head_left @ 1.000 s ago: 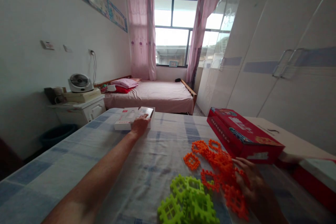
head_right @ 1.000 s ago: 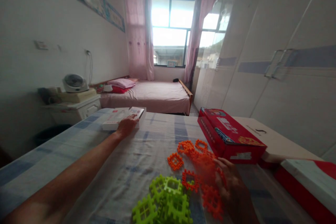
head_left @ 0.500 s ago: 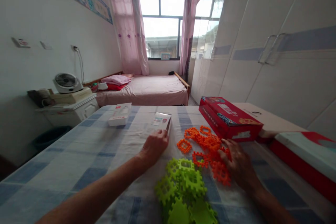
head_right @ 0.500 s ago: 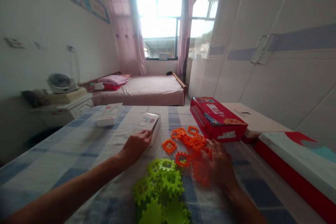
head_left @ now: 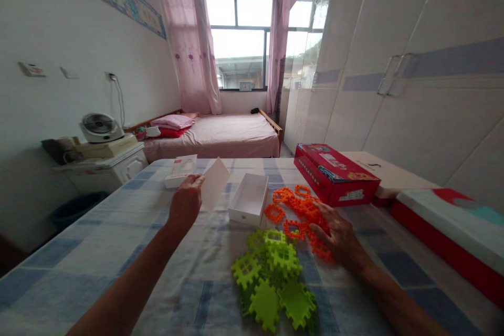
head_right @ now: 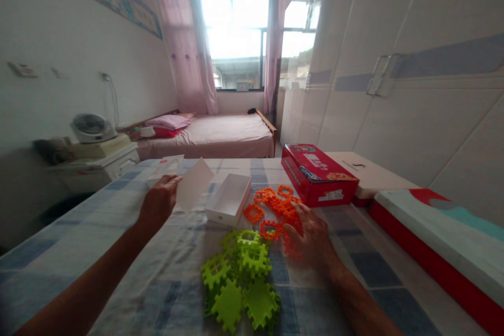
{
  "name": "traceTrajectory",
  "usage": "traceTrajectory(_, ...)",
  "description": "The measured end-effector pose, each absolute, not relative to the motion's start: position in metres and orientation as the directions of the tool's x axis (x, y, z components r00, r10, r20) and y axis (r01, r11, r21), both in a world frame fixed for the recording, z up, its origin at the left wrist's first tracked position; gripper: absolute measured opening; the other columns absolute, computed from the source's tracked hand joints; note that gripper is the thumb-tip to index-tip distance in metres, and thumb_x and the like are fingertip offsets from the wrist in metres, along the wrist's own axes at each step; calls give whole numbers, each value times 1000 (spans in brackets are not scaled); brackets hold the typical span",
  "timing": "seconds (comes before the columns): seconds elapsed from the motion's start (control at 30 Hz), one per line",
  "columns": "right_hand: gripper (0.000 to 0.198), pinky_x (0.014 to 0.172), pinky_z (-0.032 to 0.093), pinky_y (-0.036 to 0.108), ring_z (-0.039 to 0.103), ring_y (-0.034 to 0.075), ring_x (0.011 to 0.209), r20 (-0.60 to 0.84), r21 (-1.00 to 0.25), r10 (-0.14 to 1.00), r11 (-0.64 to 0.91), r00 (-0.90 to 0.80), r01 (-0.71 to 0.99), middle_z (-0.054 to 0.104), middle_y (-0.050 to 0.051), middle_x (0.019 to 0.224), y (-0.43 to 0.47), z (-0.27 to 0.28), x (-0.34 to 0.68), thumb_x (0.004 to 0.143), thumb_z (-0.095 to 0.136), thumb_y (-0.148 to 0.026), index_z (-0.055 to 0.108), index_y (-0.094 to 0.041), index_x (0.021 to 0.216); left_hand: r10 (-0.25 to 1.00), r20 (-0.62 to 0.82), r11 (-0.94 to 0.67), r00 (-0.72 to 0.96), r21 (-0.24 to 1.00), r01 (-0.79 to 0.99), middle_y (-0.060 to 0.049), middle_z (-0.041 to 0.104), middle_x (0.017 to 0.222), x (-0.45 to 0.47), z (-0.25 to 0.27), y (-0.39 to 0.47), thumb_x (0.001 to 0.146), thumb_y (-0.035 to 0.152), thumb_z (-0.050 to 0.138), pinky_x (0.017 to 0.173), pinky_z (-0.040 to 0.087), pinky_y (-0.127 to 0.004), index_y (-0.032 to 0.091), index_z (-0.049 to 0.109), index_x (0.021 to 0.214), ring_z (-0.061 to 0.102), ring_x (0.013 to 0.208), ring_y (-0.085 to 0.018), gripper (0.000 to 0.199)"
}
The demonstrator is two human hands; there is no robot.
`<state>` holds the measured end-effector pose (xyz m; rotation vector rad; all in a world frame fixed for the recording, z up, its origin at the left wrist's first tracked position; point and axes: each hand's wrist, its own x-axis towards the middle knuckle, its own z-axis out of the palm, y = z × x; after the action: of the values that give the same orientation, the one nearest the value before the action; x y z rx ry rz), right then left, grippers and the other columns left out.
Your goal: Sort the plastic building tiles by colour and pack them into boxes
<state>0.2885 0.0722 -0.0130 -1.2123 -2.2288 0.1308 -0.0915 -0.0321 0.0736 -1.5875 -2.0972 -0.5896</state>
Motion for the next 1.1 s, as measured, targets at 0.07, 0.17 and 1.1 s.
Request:
traceTrajectory(0.07, 61, 100, 36, 46, 43, 28, 126, 437, -312, 775, 606, -456, 732, 46, 15, 136, 67, -12, 286, 84, 43, -55, 44, -19, 133, 779, 549, 261, -302, 153, 953, -16, 64, 111, -107, 59, -31, 82, 9, 35, 91, 47, -34, 7, 64, 107, 61, 101, -24, 37)
traceTrajectory(0.17, 64, 100, 34, 48, 38, 29, 129, 424, -250, 749, 637, -509, 729, 43, 13, 139, 60, -9, 283, 80, 51, -56, 42, -24, 135, 805, 506, 257, -311, 176, 950, -14, 68, 97, -117, 42, -34, 79, 13, 40, 86, 49, -34, 9, 67, 97, 65, 89, -23, 34)
traceTrajectory(1.1, 30, 74, 49, 34, 62, 22, 80, 453, -617, 879, 428, -147, 660, 67, 8, 91, 60, 10, 291, 83, 41, -35, 62, -19, 97, 834, 394, 16, -388, 684, 729, -17, 58, 119, -8, 6, -20, 89, 40, 35, 98, 40, -39, 7, 52, 124, 54, 111, -25, 51)
